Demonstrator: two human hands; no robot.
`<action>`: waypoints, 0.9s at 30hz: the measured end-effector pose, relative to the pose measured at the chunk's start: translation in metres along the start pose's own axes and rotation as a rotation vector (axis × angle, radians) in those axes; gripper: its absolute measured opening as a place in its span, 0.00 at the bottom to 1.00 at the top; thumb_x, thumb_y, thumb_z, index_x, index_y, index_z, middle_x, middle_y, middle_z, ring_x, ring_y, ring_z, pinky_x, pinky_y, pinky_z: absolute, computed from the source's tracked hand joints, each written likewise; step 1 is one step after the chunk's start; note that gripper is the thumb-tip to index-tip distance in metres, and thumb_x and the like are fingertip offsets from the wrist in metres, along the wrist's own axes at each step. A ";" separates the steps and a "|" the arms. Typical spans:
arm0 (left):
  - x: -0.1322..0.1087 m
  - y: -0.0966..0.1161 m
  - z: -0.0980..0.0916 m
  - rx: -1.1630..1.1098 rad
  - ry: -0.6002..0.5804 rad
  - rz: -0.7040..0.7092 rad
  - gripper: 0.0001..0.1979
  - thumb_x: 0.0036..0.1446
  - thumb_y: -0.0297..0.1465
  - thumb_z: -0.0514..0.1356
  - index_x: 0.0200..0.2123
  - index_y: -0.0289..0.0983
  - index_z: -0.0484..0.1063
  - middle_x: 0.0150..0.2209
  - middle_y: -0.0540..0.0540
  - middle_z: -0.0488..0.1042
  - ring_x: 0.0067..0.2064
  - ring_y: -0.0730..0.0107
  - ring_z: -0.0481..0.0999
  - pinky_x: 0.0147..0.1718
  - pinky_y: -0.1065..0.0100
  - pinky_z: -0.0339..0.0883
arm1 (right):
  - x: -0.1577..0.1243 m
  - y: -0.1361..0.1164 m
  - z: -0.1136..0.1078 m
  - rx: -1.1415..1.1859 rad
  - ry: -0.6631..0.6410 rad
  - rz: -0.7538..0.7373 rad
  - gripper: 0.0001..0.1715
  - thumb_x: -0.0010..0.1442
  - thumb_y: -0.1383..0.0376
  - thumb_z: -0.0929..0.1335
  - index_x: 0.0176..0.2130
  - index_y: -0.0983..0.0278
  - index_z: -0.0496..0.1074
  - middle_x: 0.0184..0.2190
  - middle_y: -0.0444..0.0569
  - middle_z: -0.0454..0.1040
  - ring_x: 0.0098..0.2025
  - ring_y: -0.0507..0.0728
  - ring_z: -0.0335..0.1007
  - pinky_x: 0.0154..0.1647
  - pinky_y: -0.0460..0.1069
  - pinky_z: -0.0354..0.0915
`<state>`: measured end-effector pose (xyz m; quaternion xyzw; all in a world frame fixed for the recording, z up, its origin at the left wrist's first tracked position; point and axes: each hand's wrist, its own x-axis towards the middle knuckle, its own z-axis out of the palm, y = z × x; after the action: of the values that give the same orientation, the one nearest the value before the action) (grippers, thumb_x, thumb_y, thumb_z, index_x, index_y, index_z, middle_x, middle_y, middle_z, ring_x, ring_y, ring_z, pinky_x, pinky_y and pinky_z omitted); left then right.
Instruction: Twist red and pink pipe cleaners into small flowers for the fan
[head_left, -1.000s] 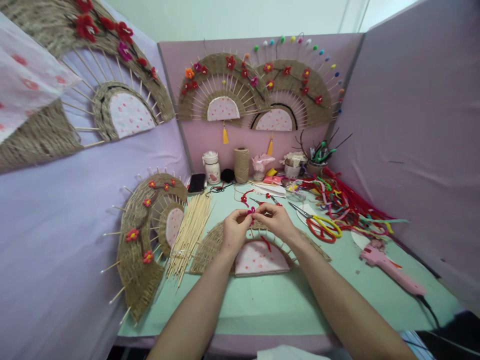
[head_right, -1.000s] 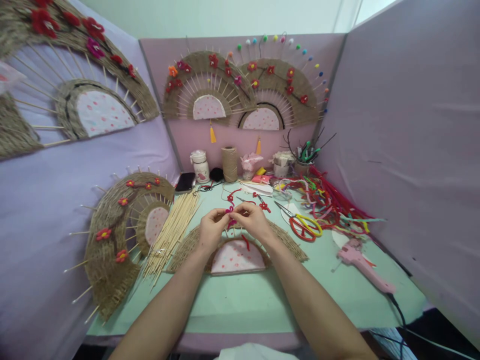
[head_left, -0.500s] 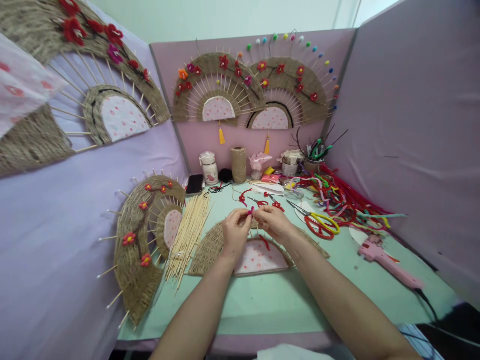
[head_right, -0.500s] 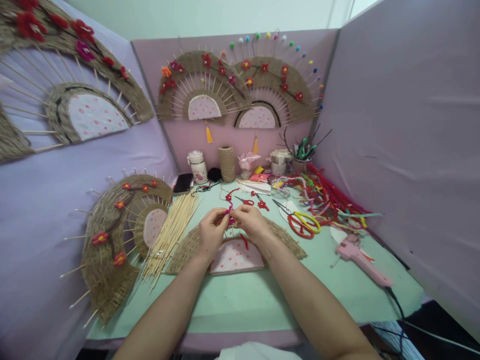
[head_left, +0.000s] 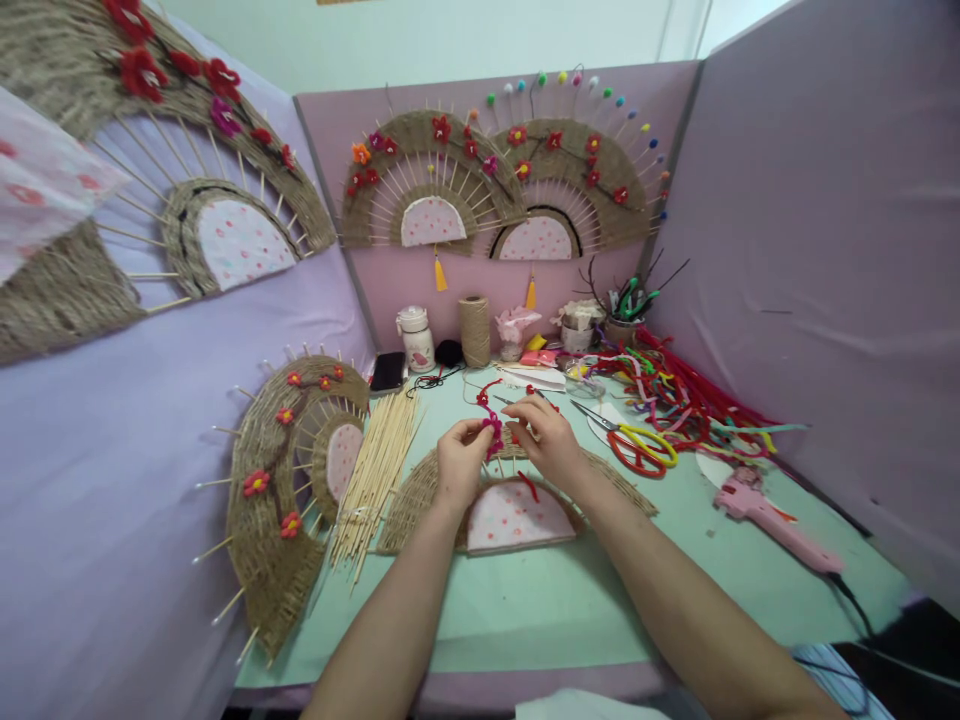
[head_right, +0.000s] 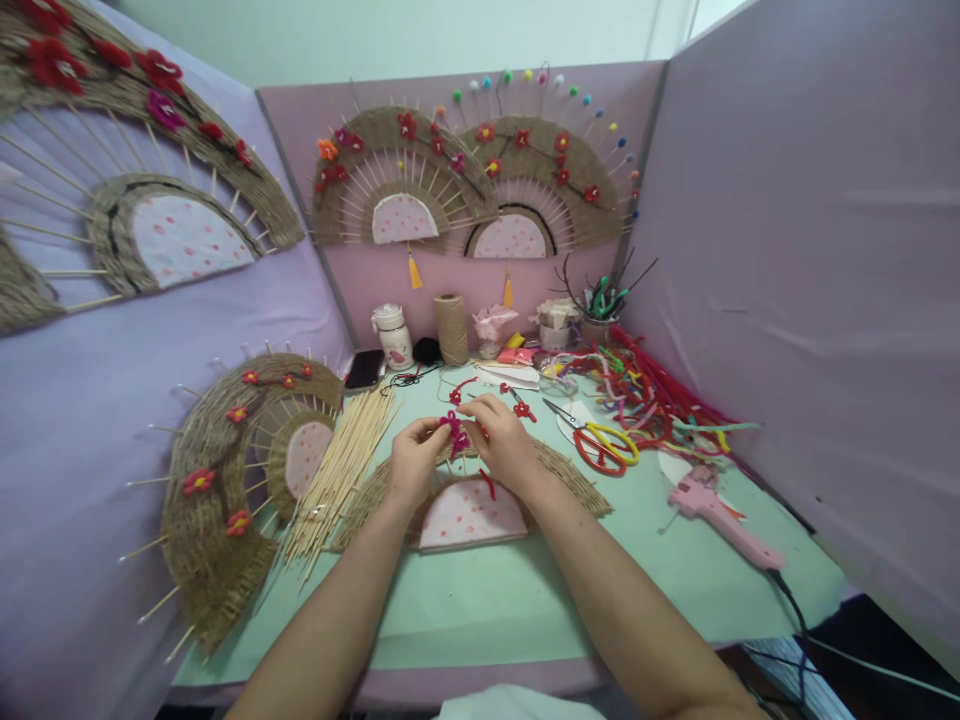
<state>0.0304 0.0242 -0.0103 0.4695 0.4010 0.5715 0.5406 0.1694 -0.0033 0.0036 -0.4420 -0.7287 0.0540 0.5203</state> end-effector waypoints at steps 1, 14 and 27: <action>0.000 0.000 -0.001 -0.002 -0.013 -0.016 0.12 0.40 0.33 0.67 0.29 0.32 0.74 0.25 0.47 0.75 0.27 0.73 0.73 0.29 0.71 0.67 | 0.000 0.002 -0.002 -0.067 -0.028 -0.081 0.13 0.62 0.66 0.60 0.42 0.62 0.71 0.39 0.52 0.69 0.41 0.56 0.65 0.41 0.51 0.63; -0.007 0.006 0.004 -0.052 -0.168 -0.147 0.12 0.36 0.33 0.69 0.26 0.31 0.74 0.25 0.46 0.76 0.28 0.71 0.74 0.35 0.67 0.69 | 0.028 0.002 -0.031 -0.488 -0.437 -0.569 0.12 0.63 0.64 0.61 0.35 0.63 0.72 0.37 0.52 0.71 0.38 0.56 0.61 0.37 0.50 0.59; -0.004 0.000 0.002 -0.053 -0.130 -0.061 0.13 0.40 0.33 0.67 0.29 0.31 0.74 0.25 0.47 0.75 0.28 0.74 0.73 0.31 0.70 0.68 | 0.029 -0.010 -0.026 -0.726 -0.380 -0.473 0.11 0.62 0.67 0.63 0.29 0.66 0.70 0.29 0.51 0.67 0.34 0.57 0.57 0.35 0.51 0.55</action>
<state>0.0322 0.0200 -0.0105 0.4785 0.3639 0.5334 0.5950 0.1823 0.0010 0.0411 -0.3994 -0.8634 -0.2446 0.1876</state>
